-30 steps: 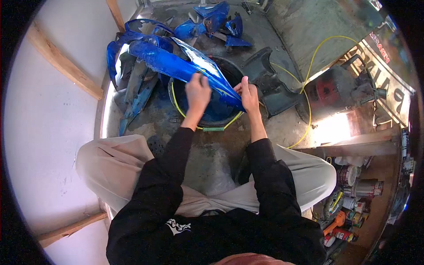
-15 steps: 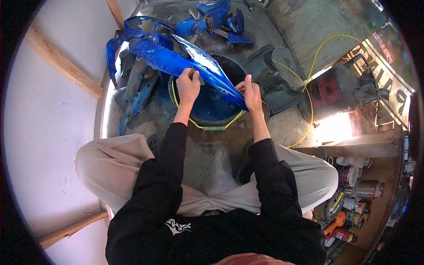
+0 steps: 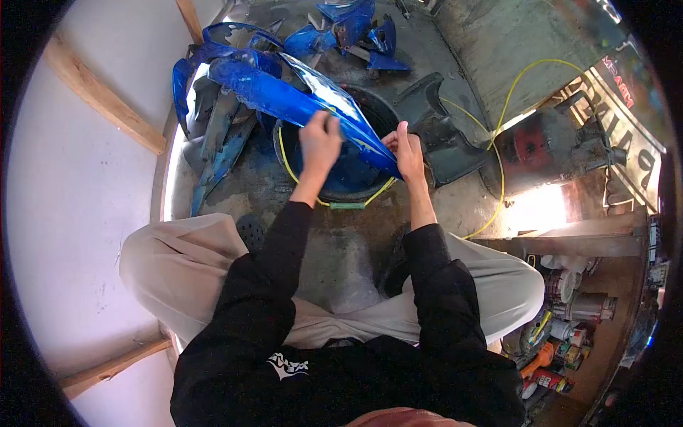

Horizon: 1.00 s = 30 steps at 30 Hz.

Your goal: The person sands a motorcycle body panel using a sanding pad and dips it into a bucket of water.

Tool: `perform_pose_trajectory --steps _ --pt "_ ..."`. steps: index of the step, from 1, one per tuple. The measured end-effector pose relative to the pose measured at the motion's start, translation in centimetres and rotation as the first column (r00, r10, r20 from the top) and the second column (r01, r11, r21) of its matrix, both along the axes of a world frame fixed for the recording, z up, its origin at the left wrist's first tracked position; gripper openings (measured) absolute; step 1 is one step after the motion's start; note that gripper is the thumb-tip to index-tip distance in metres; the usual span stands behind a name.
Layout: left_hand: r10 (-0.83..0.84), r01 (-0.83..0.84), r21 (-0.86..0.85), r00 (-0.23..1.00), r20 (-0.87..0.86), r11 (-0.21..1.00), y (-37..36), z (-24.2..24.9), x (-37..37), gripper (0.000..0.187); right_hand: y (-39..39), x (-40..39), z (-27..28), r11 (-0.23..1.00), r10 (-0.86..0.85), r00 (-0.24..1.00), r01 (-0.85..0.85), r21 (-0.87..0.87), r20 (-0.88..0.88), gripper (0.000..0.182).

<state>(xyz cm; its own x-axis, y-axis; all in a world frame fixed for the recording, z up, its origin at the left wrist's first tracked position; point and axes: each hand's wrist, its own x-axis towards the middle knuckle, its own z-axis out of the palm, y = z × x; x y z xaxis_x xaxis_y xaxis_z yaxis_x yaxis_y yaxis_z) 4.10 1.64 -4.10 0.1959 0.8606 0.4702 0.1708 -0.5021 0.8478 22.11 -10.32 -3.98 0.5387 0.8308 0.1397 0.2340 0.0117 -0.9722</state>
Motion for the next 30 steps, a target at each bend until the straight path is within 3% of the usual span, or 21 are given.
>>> perform_pose_trajectory --steps 4,5,6,7,10,13,15,17,21,23,25,28,30 --pt "0.032 -0.028 -0.102 0.999 0.039 0.994 2.6 -0.2 -1.6 0.015 0.1 0.2 0.1 0.999 0.004 1.0 -0.003 -0.046 0.023 0.079" --pt "0.072 -0.072 0.004 0.997 0.001 0.997 1.3 -0.6 -0.9 0.014 0.1 0.2 0.0 0.998 0.015 0.999 -0.013 -0.062 0.044 0.079" --pt "0.058 -0.059 -0.025 0.997 -0.06 0.998 -0.2 -0.3 0.0 0.016 0.2 0.0 0.0 0.998 0.021 0.999 -0.018 -0.066 0.042 0.079" --pt "-0.022 0.02 0.06 0.999 0.037 0.998 -2.5 0.6 0.9 0.017 0.3 -0.1 0.2 0.997 0.02 0.998 -0.016 -0.074 0.059 0.082" --pt "-0.328 0.327 -0.033 0.942 -0.074 0.945 -8.5 -1.0 4.1 0.011 0.3 0.4 -0.4 0.998 0.016 0.995 -0.009 -0.067 0.097 0.086" --pt "-0.397 0.397 0.046 0.918 0.002 0.917 -9.5 -0.6 4.2 0.01 0.2 0.7 -0.4 0.999 0.02 0.995 -0.017 -0.038 0.093 0.084" --pt "-0.334 0.334 0.011 0.942 0.016 0.942 -7.8 0.0 3.4 0.01 -0.1 0.5 -0.2 0.999 0.022 0.998 -0.02 -0.03 0.067 0.081" --pt "-0.143 0.143 0.014 0.99 -0.021 0.99 -4.4 0.3 2.2 0.013 -0.2 0.0 0.3 0.999 0.013 1.0 -0.013 -0.03 0.012 0.082" --pt "0.008 0.01 -0.099 0.985 0.175 0.995 1.6 -0.3 -0.2 0.015 0.1 -0.2 0.4 1.0 0.011 1.0 -0.01 -0.028 0.025 0.084" --pt "0.003 0.018 -0.176 0.993 0.116 0.984 1.6 -1.0 -0.4 0.014 0.0 -0.3 0.9 0.996 -0.002 0.999 0.005 -0.087 0.032 0.085" --pt "0.013 -0.013 -0.018 1.0 0.027 1.0 -0.9 -0.8 1.0 0.014 0.2 -0.1 0.5 0.997 -0.001 1.0 0.002 -0.079 0.013 0.085" --pt "-0.235 0.235 0.033 0.972 -0.012 0.971 -6.8 -0.4 3.3 0.013 0.4 0.6 -0.7 0.998 0.005 1.0 -0.004 -0.068 0.006 0.085" --pt "-0.291 0.293 0.054 0.956 -0.046 0.954 -8.1 -1.0 4.0 0.012 0.5 0.7 -0.8 0.998 0.007 1.0 -0.006 -0.061 0.018 0.084"
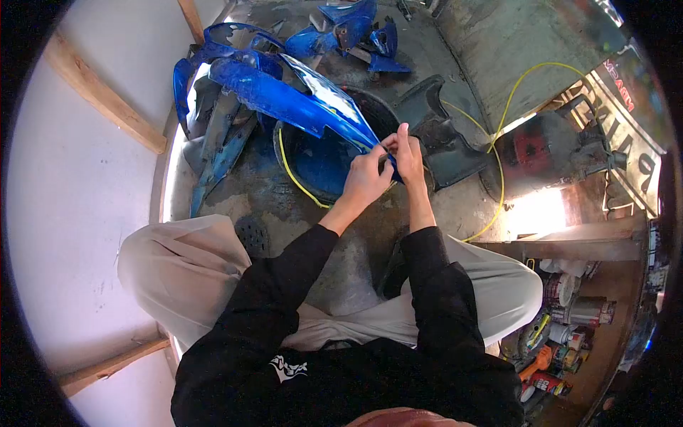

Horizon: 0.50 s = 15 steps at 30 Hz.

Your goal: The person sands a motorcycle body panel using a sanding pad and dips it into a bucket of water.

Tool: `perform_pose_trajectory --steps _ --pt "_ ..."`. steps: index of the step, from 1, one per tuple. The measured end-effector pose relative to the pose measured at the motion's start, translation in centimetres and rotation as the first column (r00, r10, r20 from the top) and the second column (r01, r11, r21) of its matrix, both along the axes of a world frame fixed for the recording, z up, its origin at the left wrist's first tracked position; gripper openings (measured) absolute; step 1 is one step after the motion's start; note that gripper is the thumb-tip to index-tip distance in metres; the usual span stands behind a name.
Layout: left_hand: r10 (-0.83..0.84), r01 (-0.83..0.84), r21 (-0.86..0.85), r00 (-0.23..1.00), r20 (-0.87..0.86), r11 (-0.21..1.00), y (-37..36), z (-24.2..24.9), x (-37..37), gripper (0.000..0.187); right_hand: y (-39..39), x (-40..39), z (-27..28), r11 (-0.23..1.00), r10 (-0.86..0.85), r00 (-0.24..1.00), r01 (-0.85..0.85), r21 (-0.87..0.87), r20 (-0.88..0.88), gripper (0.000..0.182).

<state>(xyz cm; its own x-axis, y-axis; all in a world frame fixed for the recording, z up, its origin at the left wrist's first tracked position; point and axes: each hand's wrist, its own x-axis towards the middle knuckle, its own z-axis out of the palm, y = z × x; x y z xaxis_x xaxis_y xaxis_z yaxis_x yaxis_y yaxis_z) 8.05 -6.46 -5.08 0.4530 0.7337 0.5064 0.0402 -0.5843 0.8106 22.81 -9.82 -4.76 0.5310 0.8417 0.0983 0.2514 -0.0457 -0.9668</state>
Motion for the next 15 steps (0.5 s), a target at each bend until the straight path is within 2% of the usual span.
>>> perform_pose_trajectory --steps 3,4,5,7,9,11,12,13,14,15 --pt "0.017 -0.024 0.075 0.996 0.09 0.997 2.3 -0.3 -0.4 0.013 -0.5 -0.1 0.4 1.0 -0.015 1.0 0.014 -0.026 -0.025 0.084" --pt "0.158 -0.16 0.026 0.985 0.073 0.987 3.4 1.0 -1.3 0.014 -0.5 -0.5 0.7 1.0 -0.004 1.0 0.004 -0.016 -0.015 0.086" --pt "0.222 -0.218 -0.045 0.969 0.106 0.975 4.9 2.1 -2.2 0.014 -0.6 -0.7 0.9 1.0 0.004 1.0 -0.004 -0.005 -0.006 0.089" --pt "0.282 -0.26 -0.19 0.954 0.1 0.947 8.7 0.7 -3.4 0.014 -0.5 -0.4 0.5 1.0 0.003 1.0 -0.003 -0.005 0.01 0.089" --pt "0.277 -0.256 -0.208 0.958 0.075 0.944 9.8 -0.8 -3.4 0.016 -0.4 -0.8 1.1 0.999 0.001 0.996 0.002 -0.032 0.091 0.088" --pt "0.237 -0.234 -0.144 0.972 0.004 0.961 6.5 2.0 -2.8 0.013 0.0 -0.8 1.1 0.999 0.012 0.998 -0.01 -0.032 0.066 0.088" --pt "0.167 -0.169 -0.138 0.986 -0.026 0.976 5.0 1.1 -1.8 0.012 -0.1 -0.6 1.0 0.999 0.019 0.999 -0.018 -0.035 0.043 0.088" --pt "0.111 -0.11 -0.06 0.994 0.0 0.992 2.9 1.1 -1.0 0.011 -0.3 -0.7 0.9 0.999 0.019 0.999 -0.018 -0.038 0.042 0.088" --pt "-0.024 0.025 -0.105 1.0 0.01 0.994 0.9 1.1 -0.5 0.011 -0.3 -0.6 0.8 1.0 0.003 1.0 -0.002 -0.028 0.018 0.087" --pt "-0.09 0.093 -0.064 0.995 0.042 0.994 -0.5 1.0 0.1 0.01 -0.3 -0.6 0.8 1.0 -0.014 1.0 0.013 -0.017 -0.005 0.085"
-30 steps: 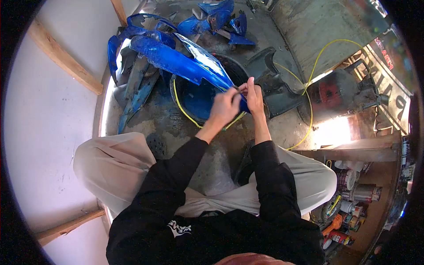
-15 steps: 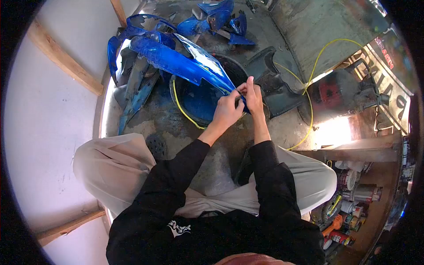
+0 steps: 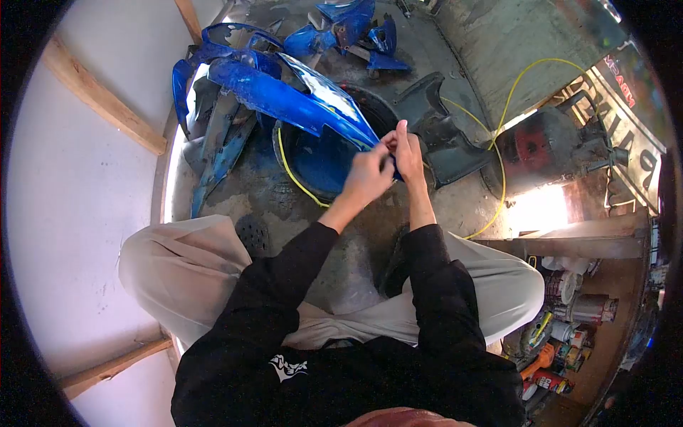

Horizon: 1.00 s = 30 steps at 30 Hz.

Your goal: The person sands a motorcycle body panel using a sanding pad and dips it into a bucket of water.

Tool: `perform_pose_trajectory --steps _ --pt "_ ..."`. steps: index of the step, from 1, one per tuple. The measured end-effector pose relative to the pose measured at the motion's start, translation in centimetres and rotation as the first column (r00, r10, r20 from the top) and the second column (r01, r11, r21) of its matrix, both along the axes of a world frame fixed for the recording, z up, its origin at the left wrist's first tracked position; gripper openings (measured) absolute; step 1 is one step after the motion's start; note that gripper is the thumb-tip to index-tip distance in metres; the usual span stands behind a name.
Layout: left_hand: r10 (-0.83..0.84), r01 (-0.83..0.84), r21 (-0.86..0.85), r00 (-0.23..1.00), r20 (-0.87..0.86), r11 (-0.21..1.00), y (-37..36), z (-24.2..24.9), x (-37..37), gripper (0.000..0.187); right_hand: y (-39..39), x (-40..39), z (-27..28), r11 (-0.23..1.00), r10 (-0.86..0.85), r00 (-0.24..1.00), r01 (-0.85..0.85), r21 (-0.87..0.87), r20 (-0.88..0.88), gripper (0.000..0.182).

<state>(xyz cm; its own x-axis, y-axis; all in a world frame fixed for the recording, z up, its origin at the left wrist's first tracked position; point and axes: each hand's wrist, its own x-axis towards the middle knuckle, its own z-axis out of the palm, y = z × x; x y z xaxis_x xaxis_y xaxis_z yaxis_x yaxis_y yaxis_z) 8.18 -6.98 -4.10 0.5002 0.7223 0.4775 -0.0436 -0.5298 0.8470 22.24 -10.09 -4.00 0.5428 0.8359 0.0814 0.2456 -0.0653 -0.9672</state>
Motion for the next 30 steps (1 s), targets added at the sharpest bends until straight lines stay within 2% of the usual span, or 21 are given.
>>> perform_pose_trajectory --steps 4,5,6,7,8,10,11,12,13,14,16,18,20,21,23,24,26,27,28,30 --pt "0.005 -0.005 -0.014 1.0 0.0 1.0 1.6 -0.3 -0.8 0.01 -0.2 0.3 -0.3 1.0 -0.015 1.0 0.015 0.027 -0.02 0.084" --pt "0.122 -0.122 0.028 0.992 0.017 0.992 2.9 0.0 -1.3 0.011 -0.3 0.2 -0.3 0.999 -0.018 1.0 0.018 0.027 -0.022 0.084" --pt "0.187 -0.184 -0.084 0.982 0.023 0.979 4.5 0.0 -1.7 0.012 -0.3 0.0 -0.1 1.0 -0.015 0.999 0.016 0.018 -0.033 0.084" --pt "0.253 -0.244 -0.108 0.964 0.08 0.964 6.1 0.1 -2.3 0.013 -0.3 -0.1 0.2 1.0 -0.013 0.999 0.013 0.009 -0.041 0.084" --pt "0.285 -0.282 -0.096 0.958 0.023 0.955 8.1 -0.1 -3.2 0.013 -0.3 -0.1 0.3 1.0 -0.016 0.999 0.016 0.012 -0.042 0.084" --pt "0.33 -0.32 -0.162 0.943 0.038 0.933 9.6 -0.1 -3.8 0.014 -0.2 -0.2 0.4 1.0 0.0 1.0 0.0 -0.007 0.017 0.086" --pt "0.396 -0.396 -0.012 0.917 0.048 0.918 9.1 -0.4 -3.5 0.014 0.0 -0.3 0.5 1.0 0.004 1.0 -0.004 -0.002 0.017 0.086" --pt "0.339 -0.338 -0.044 0.941 0.024 0.94 7.8 0.2 -3.1 0.015 0.2 -0.2 0.4 1.0 0.0 1.0 0.0 -0.007 0.02 0.086" --pt "0.306 -0.306 0.018 0.952 -0.01 0.952 6.4 -0.1 -2.3 0.015 0.1 -0.1 0.2 1.0 -0.006 1.0 0.007 -0.018 0.023 0.086" --pt "0.18 -0.185 -0.063 0.981 -0.079 0.981 4.2 -0.1 -1.7 0.011 0.0 0.1 -0.1 1.0 -0.006 1.0 0.007 -0.021 0.022 0.086" --pt "-0.022 0.022 0.04 1.0 0.005 0.999 0.6 0.0 -0.3 0.014 0.1 0.4 -0.4 1.0 0.008 0.999 -0.008 0.012 -0.031 0.085" --pt "-0.059 0.059 -0.001 0.997 -0.041 0.998 -0.1 -0.5 -0.2 0.013 0.1 0.4 -0.5 1.0 -0.007 1.0 0.007 0.002 -0.029 0.085" --pt "-0.024 0.024 -0.038 1.0 -0.002 0.999 1.8 -0.6 -0.8 0.012 -0.2 0.5 -0.5 0.999 -0.031 0.999 0.031 -0.011 -0.028 0.086" --pt "0.09 -0.091 0.035 0.995 0.035 0.995 3.5 -0.5 -1.2 0.012 -0.3 0.2 -0.2 1.0 -0.015 0.998 0.015 -0.008 -0.06 0.087" --pt "0.259 -0.254 -0.114 0.965 0.031 0.96 6.9 0.6 -2.9 0.012 -0.4 -0.2 0.3 1.0 0.011 0.995 -0.01 0.004 -0.098 0.087" --pt "0.251 -0.213 -0.265 0.961 0.12 0.941 8.9 -0.1 -3.3 0.013 -0.4 -0.3 0.3 1.0 0.007 0.995 -0.007 0.006 -0.101 0.087" --pt "0.256 -0.223 -0.331 0.965 0.06 0.917 10.1 0.1 -4.0 0.013 -0.3 -0.4 0.5 1.0 -0.003 1.0 0.003 -0.011 -0.008 0.087" --pt "0.332 -0.322 -0.138 0.942 0.058 0.937 10.1 -1.2 -3.1 0.013 -0.1 -0.4 0.5 1.0 -0.001 1.0 0.001 -0.008 -0.01 0.087" --pt "0.281 -0.282 -0.078 0.96 -0.022 0.956 8.1 0.2 -3.2 0.013 0.0 -0.4 0.5 1.0 -0.013 1.0 0.013 -0.013 -0.003 0.087" --pt "0.199 -0.197 0.087 0.98 -0.017 0.977 4.1 -0.4 -1.4 0.013 0.0 -0.2 0.2 0.999 -0.025 1.0 0.025 -0.021 0.006 0.087"
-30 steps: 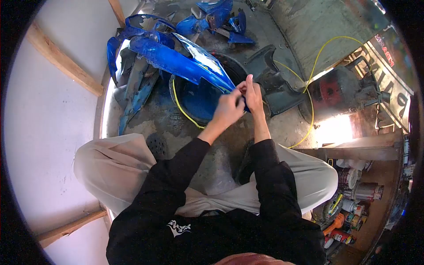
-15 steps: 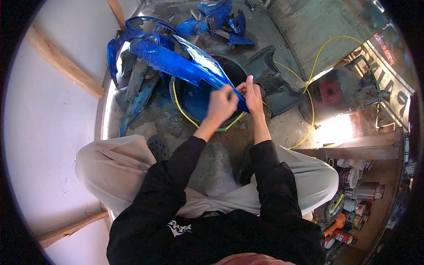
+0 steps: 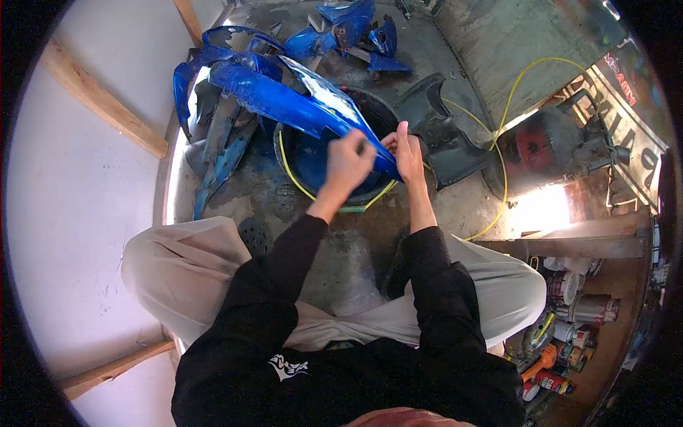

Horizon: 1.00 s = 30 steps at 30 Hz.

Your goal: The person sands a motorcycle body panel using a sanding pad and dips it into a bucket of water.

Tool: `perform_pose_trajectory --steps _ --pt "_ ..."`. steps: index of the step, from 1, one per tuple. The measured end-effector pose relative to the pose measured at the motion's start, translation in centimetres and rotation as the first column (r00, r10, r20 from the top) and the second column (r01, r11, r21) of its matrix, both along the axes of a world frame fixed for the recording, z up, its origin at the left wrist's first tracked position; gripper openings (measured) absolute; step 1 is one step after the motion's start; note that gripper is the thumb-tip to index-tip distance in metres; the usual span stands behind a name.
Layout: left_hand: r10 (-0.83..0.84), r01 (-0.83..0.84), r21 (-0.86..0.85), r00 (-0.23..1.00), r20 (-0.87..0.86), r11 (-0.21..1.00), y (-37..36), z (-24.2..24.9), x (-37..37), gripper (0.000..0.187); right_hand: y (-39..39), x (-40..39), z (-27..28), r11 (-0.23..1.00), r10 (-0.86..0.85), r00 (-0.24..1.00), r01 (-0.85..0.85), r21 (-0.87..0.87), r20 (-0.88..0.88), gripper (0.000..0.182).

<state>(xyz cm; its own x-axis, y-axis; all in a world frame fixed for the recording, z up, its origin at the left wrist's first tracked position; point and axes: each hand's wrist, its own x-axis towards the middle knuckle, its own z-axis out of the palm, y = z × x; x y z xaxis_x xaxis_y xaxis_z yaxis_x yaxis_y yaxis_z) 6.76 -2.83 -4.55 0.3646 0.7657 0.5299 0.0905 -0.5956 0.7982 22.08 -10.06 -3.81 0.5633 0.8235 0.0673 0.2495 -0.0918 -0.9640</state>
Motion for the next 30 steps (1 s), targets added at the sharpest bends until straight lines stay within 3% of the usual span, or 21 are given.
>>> perform_pose_trajectory --steps 1,2,4,6,8,10,12,14,18,22,24,26,27,30 --pt "-0.16 0.149 -0.15 0.985 -0.063 0.977 -2.2 0.1 0.4 0.013 0.0 0.2 -0.4 1.0 0.002 1.0 -0.001 0.014 -0.02 0.087" --pt "-0.201 0.199 -0.036 0.979 -0.044 0.979 -3.8 -0.7 1.3 0.013 0.1 0.4 -0.6 1.0 0.003 0.999 -0.002 0.03 -0.038 0.087" --pt "-0.205 0.205 -0.008 0.978 -0.033 0.979 -4.1 -0.6 1.2 0.013 0.0 0.4 -0.5 0.999 0.017 0.999 -0.015 0.035 -0.045 0.087" --pt "-0.154 0.154 -0.082 0.988 -0.002 0.985 -1.8 -0.5 0.2 0.011 -0.4 0.4 -0.5 0.999 0.02 0.998 -0.018 0.036 -0.063 0.087" --pt "0.0 0.015 -0.163 0.996 0.087 0.986 1.1 0.7 -1.2 0.011 -0.4 -0.1 0.0 0.999 0.01 0.998 -0.008 0.042 -0.061 0.086" --pt "0.193 -0.185 -0.077 0.973 0.123 0.98 4.5 0.2 -2.0 0.012 -0.4 -0.2 0.3 0.999 0.002 0.998 0.0 0.034 -0.064 0.086" --pt "0.139 -0.116 -0.249 0.987 0.076 0.962 5.5 -0.4 -2.5 0.012 -0.1 0.1 0.0 0.999 0.038 0.999 -0.038 0.016 -0.021 0.086" --pt "0.099 -0.094 -0.15 0.995 0.022 0.984 3.0 0.9 -1.8 0.013 0.1 0.0 0.0 1.0 0.017 1.0 -0.017 0.02 -0.005 0.086" --pt "-0.174 0.169 -0.102 0.984 -0.042 0.98 -3.5 0.5 0.8 0.012 0.1 0.2 -0.3 1.0 0.0 1.0 0.0 0.028 0.006 0.087" --pt "-0.133 0.135 -0.076 0.991 0.024 0.988 -1.1 0.4 -0.1 0.012 -0.4 0.1 0.0 1.0 0.014 0.997 -0.013 0.02 -0.071 0.088" --pt "0.096 -0.084 -0.142 0.992 0.08 0.986 2.0 0.5 -1.1 0.012 -0.4 -0.1 0.1 1.0 0.024 0.992 -0.022 0.017 -0.123 0.089" --pt "0.179 -0.162 -0.151 0.978 0.104 0.975 4.6 0.6 -2.6 0.012 -0.4 0.0 0.3 0.999 0.037 0.997 -0.037 0.007 -0.065 0.089" --pt "0.147 -0.127 -0.234 0.986 0.073 0.964 5.1 0.5 -2.9 0.012 -0.4 0.0 0.1 0.999 0.037 0.997 -0.037 0.008 -0.066 0.089" --pt "0.047 -0.046 -0.189 0.999 0.0 0.981 2.1 -0.4 -1.0 0.012 0.2 0.3 -0.4 1.0 0.011 0.999 -0.011 -0.004 -0.05 0.09"
